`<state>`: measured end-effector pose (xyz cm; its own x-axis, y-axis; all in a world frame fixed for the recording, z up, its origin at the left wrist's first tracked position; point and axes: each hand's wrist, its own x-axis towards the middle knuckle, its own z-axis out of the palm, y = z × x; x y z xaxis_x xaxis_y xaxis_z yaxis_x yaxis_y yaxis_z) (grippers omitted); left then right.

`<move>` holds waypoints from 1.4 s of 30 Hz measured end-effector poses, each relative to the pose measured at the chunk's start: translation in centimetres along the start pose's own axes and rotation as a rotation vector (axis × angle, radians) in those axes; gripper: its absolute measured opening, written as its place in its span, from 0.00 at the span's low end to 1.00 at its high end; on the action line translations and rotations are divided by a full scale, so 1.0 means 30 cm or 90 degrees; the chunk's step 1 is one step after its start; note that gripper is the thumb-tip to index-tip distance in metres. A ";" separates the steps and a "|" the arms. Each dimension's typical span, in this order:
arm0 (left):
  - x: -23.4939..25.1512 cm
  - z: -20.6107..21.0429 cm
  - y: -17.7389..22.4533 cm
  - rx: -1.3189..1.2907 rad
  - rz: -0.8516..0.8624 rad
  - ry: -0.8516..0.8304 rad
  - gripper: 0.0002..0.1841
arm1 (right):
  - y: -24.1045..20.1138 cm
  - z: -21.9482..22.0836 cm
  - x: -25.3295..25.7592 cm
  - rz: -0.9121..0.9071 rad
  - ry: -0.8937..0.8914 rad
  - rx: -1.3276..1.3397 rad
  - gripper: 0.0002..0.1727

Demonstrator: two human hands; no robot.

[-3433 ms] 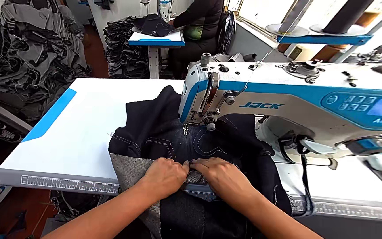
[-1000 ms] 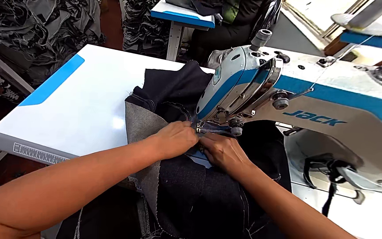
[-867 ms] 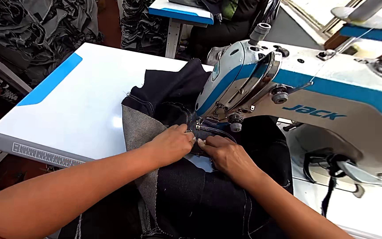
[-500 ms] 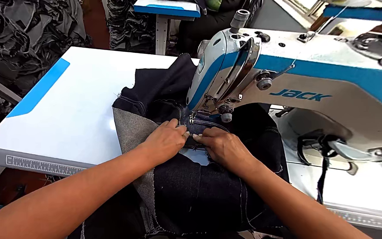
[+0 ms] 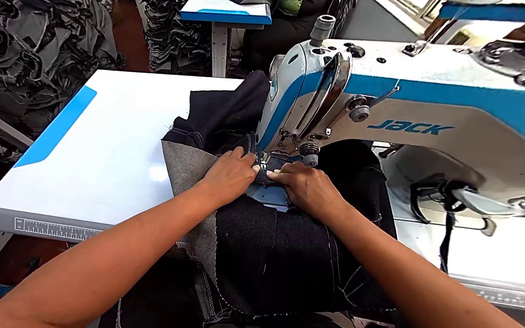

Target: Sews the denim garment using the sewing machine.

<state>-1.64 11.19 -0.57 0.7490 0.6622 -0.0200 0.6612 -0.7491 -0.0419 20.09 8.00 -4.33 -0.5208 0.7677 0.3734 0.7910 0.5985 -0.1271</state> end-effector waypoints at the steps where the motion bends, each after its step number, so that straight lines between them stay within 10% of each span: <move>1: 0.010 -0.005 -0.004 0.001 -0.004 -0.009 0.20 | 0.005 0.004 0.004 0.011 0.005 -0.002 0.20; 18: 0.102 0.027 -0.057 0.042 -0.028 0.058 0.13 | 0.011 -0.031 0.078 0.392 -0.095 0.037 0.14; 42: 0.107 0.056 -0.055 0.056 -0.035 0.130 0.11 | 0.005 -0.060 0.070 0.338 -0.005 0.101 0.09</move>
<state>-0.39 14.60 -2.23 0.7114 0.6776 0.1862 0.7012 -0.7022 -0.1238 19.69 9.27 -1.91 -0.0660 0.9747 0.2137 0.8877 0.1552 -0.4334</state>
